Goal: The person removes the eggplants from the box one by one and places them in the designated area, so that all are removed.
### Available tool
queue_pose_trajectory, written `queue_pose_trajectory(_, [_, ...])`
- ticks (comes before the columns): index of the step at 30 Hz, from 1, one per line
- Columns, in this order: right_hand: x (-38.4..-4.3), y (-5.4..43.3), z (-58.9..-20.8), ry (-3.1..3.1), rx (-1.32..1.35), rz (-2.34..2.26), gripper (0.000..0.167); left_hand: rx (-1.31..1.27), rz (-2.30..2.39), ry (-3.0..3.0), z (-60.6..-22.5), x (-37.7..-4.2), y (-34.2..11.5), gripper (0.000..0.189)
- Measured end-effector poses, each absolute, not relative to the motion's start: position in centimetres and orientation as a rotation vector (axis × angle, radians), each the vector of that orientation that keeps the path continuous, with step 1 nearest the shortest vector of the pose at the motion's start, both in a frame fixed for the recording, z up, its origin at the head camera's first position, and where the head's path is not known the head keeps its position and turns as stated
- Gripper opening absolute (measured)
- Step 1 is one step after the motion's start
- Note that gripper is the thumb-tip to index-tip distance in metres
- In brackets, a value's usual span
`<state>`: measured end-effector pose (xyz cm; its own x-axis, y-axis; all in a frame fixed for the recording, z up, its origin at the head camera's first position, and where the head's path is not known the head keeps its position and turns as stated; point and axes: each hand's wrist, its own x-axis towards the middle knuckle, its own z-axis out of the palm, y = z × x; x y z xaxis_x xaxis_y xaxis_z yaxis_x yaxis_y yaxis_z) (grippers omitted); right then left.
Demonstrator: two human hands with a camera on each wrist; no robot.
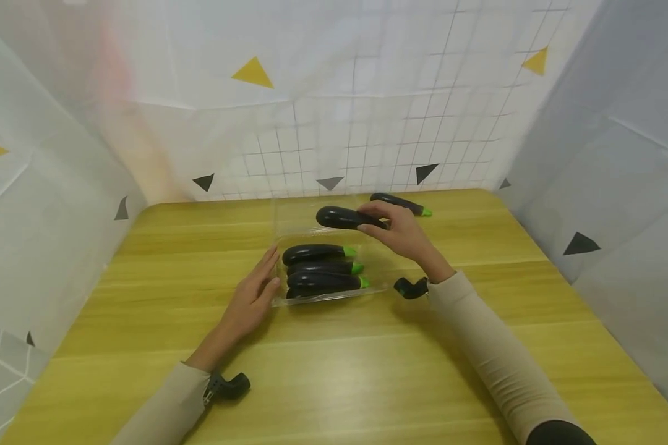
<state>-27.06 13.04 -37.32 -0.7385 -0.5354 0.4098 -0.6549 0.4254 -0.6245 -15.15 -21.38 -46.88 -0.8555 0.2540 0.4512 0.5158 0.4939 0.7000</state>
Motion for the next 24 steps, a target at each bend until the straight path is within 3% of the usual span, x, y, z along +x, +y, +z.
queue_pose_trajectory(24, [-28.5,15.2,-37.3,-2.557,0.984,1.196,0.038,-0.647,-1.308,-2.471,-47.0,-15.1,-21.4,0.054])
